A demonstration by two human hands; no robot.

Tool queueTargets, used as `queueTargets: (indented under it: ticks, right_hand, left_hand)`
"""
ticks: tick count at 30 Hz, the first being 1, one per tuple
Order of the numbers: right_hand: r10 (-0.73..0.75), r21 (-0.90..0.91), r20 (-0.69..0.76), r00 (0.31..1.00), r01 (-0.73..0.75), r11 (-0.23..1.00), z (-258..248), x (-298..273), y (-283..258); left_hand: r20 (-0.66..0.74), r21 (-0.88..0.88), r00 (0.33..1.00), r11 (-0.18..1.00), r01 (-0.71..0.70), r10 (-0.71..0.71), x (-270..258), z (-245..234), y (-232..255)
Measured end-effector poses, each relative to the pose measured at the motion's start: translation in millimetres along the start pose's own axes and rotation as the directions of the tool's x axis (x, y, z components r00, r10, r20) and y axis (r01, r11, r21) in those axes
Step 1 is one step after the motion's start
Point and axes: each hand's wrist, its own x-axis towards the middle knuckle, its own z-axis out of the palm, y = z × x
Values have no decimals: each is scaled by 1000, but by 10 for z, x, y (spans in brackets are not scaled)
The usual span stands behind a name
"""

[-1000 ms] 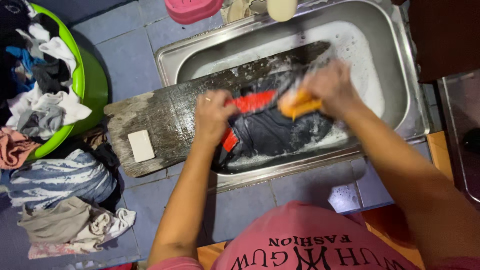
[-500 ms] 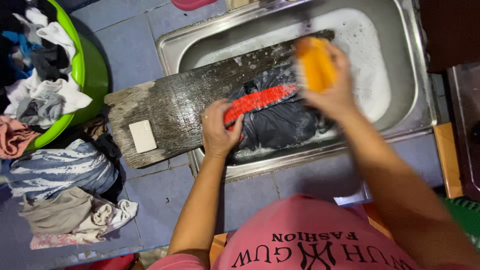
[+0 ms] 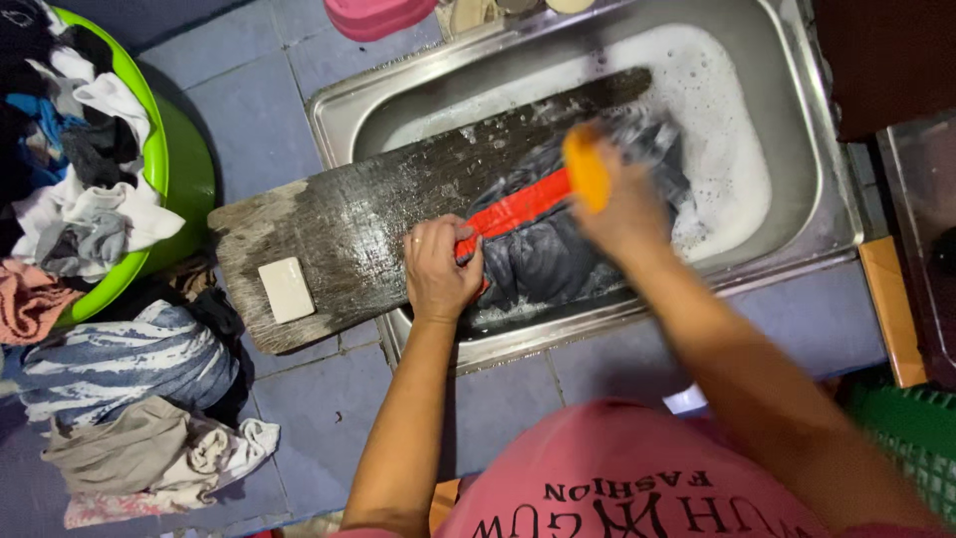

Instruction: The person hand-washes a pair of dark shorts with a red waistband in a sink filled with soapy water. They scrub the garment with a yellow sponge, repeatedly rub and rinse sections, and wring out excess water. The shorts remain in the sink at the end of the clip.

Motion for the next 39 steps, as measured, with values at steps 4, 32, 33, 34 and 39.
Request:
queueTargets:
  ticks: [4, 32, 33, 34, 39]
  right_hand:
    - [-112, 240, 172, 979, 69, 968, 340, -303, -566]
    - [-203, 166, 169, 964, 175, 970, 328, -350, -532]
    - [-96, 51, 223, 970, 87, 995, 287, -331, -453]
    - [17, -70, 265, 964, 2, 998, 185, -241, -304]
    - [165, -301, 64, 984, -139, 943, -265, 156, 248]
  left_hand:
    - [3, 36, 999, 998, -49, 49, 20, -25, -29]
    - [45, 14, 999, 1000, 15, -16, 35, -61, 23]
    - [35, 9, 999, 1000, 14, -14, 40, -60, 22]
    - [25, 2, 1000, 1000, 15, -15, 35, -52, 28]
    - [31, 8, 999, 1000, 15, -16, 24, -28, 33]
